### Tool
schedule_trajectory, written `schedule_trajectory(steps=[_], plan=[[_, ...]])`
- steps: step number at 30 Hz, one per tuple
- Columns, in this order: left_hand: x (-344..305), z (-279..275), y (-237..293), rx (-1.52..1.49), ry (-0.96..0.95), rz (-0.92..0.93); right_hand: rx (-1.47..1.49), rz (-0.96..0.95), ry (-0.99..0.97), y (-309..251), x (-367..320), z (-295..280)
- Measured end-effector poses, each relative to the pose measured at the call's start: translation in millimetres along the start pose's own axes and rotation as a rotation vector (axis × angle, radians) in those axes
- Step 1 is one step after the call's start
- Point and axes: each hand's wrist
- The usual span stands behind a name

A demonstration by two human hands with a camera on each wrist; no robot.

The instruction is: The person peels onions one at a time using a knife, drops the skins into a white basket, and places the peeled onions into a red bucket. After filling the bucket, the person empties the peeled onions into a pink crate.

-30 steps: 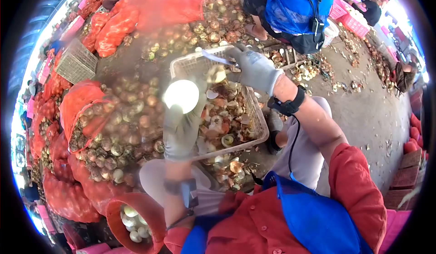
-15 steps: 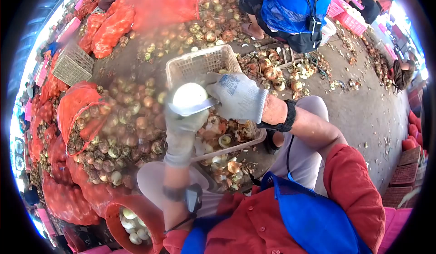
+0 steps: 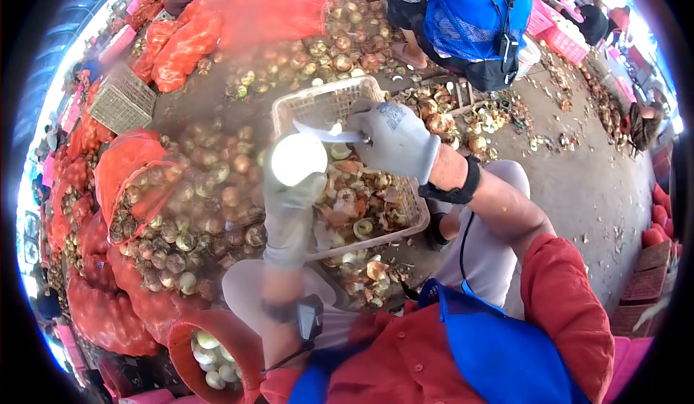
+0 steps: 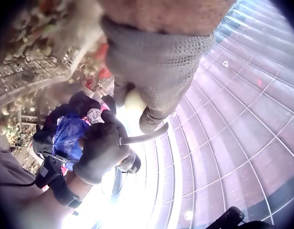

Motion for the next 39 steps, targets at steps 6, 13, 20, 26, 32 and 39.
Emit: schedule_trajectory(steps=[6, 13, 20, 26, 32, 39], plan=[[9, -2, -8, 0.218, -0.022, -0.006, 0.048, -0.123, -0.041, -22, -11, 9], [10, -2, -14, 0.534, -0.075, 0.290, -0.010, -0.115, -0.101, -13, -6, 19], [-12, 7, 24, 0.119, -0.125, -0.125, -0.097, 0.027, -0.035, 36, 6, 13], [-2, 8, 25, 0.119, -0.018, -0.060, -0.060, 0.164, -0.090, 21, 10, 6], [-9, -9, 17, -0.097, 0.089, -0.045, -0.169, -0.030, -0.009, 57, -4, 30], [15, -47, -22, -0.203, 0.076, 0.279, -0.401, -0.032, -0.643, 136, -23, 79]])
Point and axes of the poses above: each hand's wrist, its own x-axis towards the middle knuckle, its own z-axis out of the palm, y = z × x, and after that the axes turned 4 degrees about x, right-handed
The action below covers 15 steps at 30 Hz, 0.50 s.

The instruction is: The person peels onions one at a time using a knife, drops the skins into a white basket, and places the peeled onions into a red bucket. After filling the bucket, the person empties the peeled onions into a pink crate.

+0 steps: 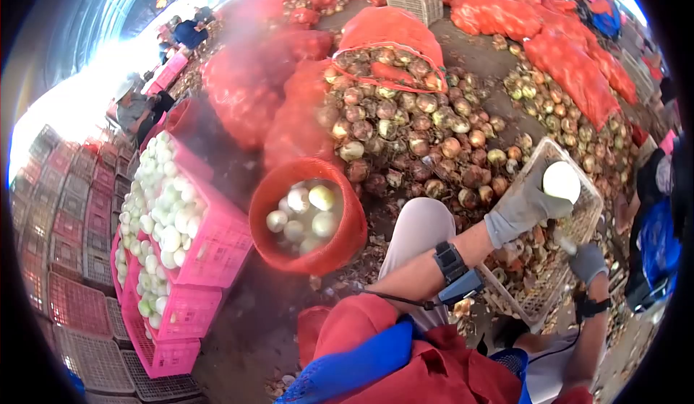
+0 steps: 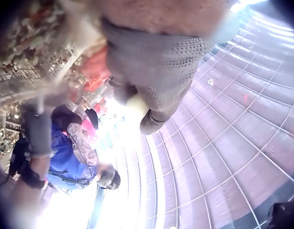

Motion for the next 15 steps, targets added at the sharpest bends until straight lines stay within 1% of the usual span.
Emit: schedule_trajectory(steps=[1, 2, 3, 4, 5, 7, 8, 9, 11, 12, 14, 15], plan=[[3, -5, 4, 0.007, 0.004, 0.016, -0.092, 0.038, -0.194, 6, 6, 11], [5, -11, 7, 0.043, -0.005, -0.019, -0.096, 0.019, -0.187, -7, 10, 1], [2, -17, 9, 0.075, -0.003, -0.061, -0.020, 0.107, -0.195, -20, 6, -11], [2, -20, 8, -0.031, 0.013, -0.137, 0.057, 0.199, -0.205, -31, 7, -21], [-1, -25, 9, -0.030, 0.028, -0.130, 0.051, 0.184, -0.210, -35, 9, -20], [2, -31, 4, -0.155, -0.022, -0.024, 0.028, 0.081, -0.131, -40, 12, -23], [4, -33, 0, -0.150, -0.005, 0.001, 0.026, 0.123, -0.164, -59, 13, -36], [6, -36, -4, -0.150, -0.006, 0.000, 0.027, 0.125, -0.164, -57, 16, -29], [4, -33, 8, -0.181, 0.025, -0.092, 0.072, -0.026, -0.026, -53, 21, -7], [1, -31, 21, -0.184, 0.030, -0.092, 0.070, -0.028, -0.031, -55, 25, -3], [-5, -20, 53, -0.098, 0.090, -0.228, 0.078, -0.076, -0.031, -61, 32, -4], [3, -19, 52, -0.394, 0.077, -0.171, 0.075, -0.077, -0.037, -59, 34, -2]])
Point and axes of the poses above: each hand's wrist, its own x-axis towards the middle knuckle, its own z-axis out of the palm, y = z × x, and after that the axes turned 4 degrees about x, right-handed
